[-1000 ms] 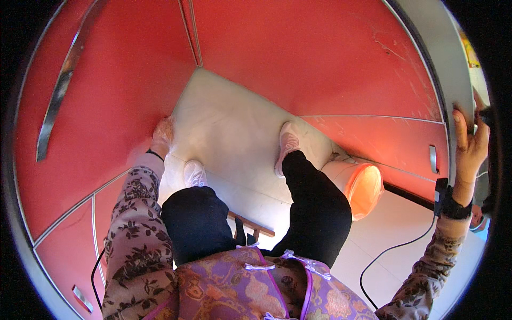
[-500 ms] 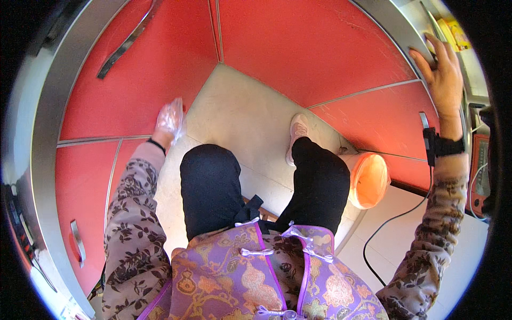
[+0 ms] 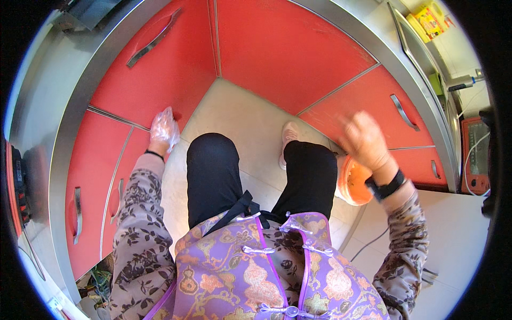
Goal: The person wipes the front surfaces of red kitchen cabinet doors using a red cloth and a white wipe. They move along the lower cabinet row, cleaning each door and its handle in sequence.
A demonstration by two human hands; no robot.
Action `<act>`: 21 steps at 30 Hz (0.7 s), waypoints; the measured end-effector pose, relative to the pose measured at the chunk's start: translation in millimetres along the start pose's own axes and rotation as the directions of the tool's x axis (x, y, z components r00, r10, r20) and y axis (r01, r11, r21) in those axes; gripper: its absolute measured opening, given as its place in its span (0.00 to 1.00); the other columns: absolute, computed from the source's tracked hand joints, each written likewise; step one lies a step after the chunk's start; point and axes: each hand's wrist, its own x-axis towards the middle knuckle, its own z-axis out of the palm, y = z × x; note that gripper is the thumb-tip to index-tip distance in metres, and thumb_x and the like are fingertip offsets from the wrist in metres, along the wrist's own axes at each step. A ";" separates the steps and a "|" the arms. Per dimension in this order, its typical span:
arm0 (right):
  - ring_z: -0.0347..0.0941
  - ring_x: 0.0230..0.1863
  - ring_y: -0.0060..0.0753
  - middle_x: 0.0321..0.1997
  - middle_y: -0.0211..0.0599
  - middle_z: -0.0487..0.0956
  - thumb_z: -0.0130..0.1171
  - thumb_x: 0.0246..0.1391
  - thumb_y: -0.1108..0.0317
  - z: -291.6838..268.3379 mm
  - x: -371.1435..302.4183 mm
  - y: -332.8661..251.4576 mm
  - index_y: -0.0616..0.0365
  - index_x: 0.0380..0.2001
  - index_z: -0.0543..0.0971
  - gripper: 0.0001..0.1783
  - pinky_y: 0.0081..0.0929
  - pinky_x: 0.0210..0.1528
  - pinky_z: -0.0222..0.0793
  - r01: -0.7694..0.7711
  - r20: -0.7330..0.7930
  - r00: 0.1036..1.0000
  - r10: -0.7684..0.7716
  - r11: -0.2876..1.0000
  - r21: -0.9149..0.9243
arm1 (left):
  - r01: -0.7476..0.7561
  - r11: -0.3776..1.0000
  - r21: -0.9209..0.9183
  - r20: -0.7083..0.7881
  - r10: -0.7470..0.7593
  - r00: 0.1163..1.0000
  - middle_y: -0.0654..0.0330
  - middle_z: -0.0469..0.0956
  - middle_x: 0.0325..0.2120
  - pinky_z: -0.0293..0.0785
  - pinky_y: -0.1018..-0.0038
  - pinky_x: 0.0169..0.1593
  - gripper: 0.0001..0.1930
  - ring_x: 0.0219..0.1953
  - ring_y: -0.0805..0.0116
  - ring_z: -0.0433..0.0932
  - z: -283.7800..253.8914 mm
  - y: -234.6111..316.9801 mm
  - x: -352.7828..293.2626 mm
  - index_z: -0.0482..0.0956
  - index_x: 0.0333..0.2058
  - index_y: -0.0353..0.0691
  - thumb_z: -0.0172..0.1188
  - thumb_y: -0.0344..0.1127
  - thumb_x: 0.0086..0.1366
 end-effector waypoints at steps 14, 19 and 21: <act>0.71 0.38 0.52 0.33 0.44 0.72 0.56 0.45 0.75 103.6 -78.3 -39.2 0.58 0.36 0.74 0.11 0.42 0.40 0.70 -0.306 0.174 0.950 0.259 0.882 0.359 | -0.205 0.939 0.276 0.266 0.130 0.955 0.48 0.77 0.51 0.70 0.61 0.57 0.17 0.60 0.53 0.70 2.9 22.0 -11.8 0.83 0.40 0.39 0.51 0.41 0.62; 0.71 0.37 0.51 0.30 0.44 0.71 0.56 0.47 0.74 119.2 -63.7 -36.7 0.58 0.34 0.74 0.08 0.42 0.40 0.70 -0.282 0.171 0.956 0.237 0.900 0.333 | -0.095 0.960 0.264 0.056 0.083 0.995 0.49 0.79 0.42 0.74 0.63 0.48 0.13 0.50 0.54 0.75 -16.7 25.9 6.0 0.83 0.33 0.39 0.53 0.40 0.60; 0.71 0.36 0.50 0.30 0.43 0.71 0.56 0.47 0.74 118.7 -58.0 -40.1 0.58 0.33 0.74 0.07 0.42 0.40 0.69 -0.285 0.170 0.956 0.239 0.896 0.340 | -0.100 0.958 0.268 0.084 0.080 0.993 0.49 0.79 0.40 0.74 0.63 0.46 0.12 0.46 0.54 0.76 -16.1 22.0 6.8 0.83 0.33 0.38 0.54 0.39 0.59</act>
